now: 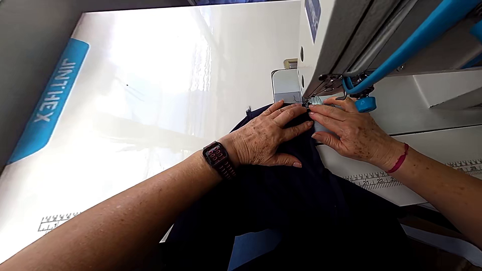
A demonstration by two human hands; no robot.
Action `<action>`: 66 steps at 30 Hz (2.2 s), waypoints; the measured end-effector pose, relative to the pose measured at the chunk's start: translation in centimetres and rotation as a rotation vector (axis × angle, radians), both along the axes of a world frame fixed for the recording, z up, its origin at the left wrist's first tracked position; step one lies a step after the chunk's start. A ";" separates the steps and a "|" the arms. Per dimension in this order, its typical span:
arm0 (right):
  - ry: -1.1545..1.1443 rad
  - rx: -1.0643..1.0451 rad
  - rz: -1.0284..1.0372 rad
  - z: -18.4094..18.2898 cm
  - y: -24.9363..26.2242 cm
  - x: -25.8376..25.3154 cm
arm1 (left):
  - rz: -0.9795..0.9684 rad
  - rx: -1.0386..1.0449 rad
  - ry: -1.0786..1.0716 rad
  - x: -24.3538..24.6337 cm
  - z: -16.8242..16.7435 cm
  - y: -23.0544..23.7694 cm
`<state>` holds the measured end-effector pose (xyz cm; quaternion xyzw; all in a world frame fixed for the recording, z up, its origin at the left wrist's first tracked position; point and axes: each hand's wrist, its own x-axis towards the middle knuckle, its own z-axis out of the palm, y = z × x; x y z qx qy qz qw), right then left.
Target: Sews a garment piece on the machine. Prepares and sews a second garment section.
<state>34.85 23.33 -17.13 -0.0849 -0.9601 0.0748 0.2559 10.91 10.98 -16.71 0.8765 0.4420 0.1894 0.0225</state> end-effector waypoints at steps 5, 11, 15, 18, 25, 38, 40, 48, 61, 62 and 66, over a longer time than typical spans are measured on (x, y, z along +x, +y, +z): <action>-0.008 -0.020 0.014 0.1 0.5 0.0 | 0.076 -0.009 0.007 0.9 -0.2 -0.5; -0.015 -0.024 0.011 -0.1 0.9 -0.2 | 0.052 -0.022 -0.006 0.4 -0.1 0.0; -0.015 -0.003 0.013 -0.1 1.1 -0.3 | 0.029 -0.014 -0.014 -0.1 -0.1 0.6; -0.018 0.005 0.010 -0.3 1.6 -0.6 | 0.004 0.006 -0.025 -0.7 -0.1 1.5; -0.015 -0.204 -0.208 1.8 -2.2 2.0 | 0.047 -0.016 0.035 -0.3 0.6 1.4; 0.010 -0.362 -0.512 1.6 -12.2 4.4 | 0.164 -0.039 0.015 4.8 -0.4 -5.0; 0.091 -0.613 -0.442 2.4 -12.1 5.0 | 0.113 -0.036 0.028 3.7 -0.5 -4.4; -0.432 -1.907 -0.078 5.7 -11.0 7.9 | 0.027 -0.040 0.046 3.0 -0.6 -3.6; -0.052 -0.165 -0.550 6.4 -8.5 5.8 | 0.107 -0.128 0.067 4.3 0.7 -4.1; -0.020 -0.248 -0.487 4.8 -9.8 4.0 | 0.142 -0.162 0.066 5.1 1.4 -4.3; 0.081 -0.182 -0.399 0.4 -10.7 1.8 | 0.229 -0.025 -0.017 6.9 -0.3 -5.3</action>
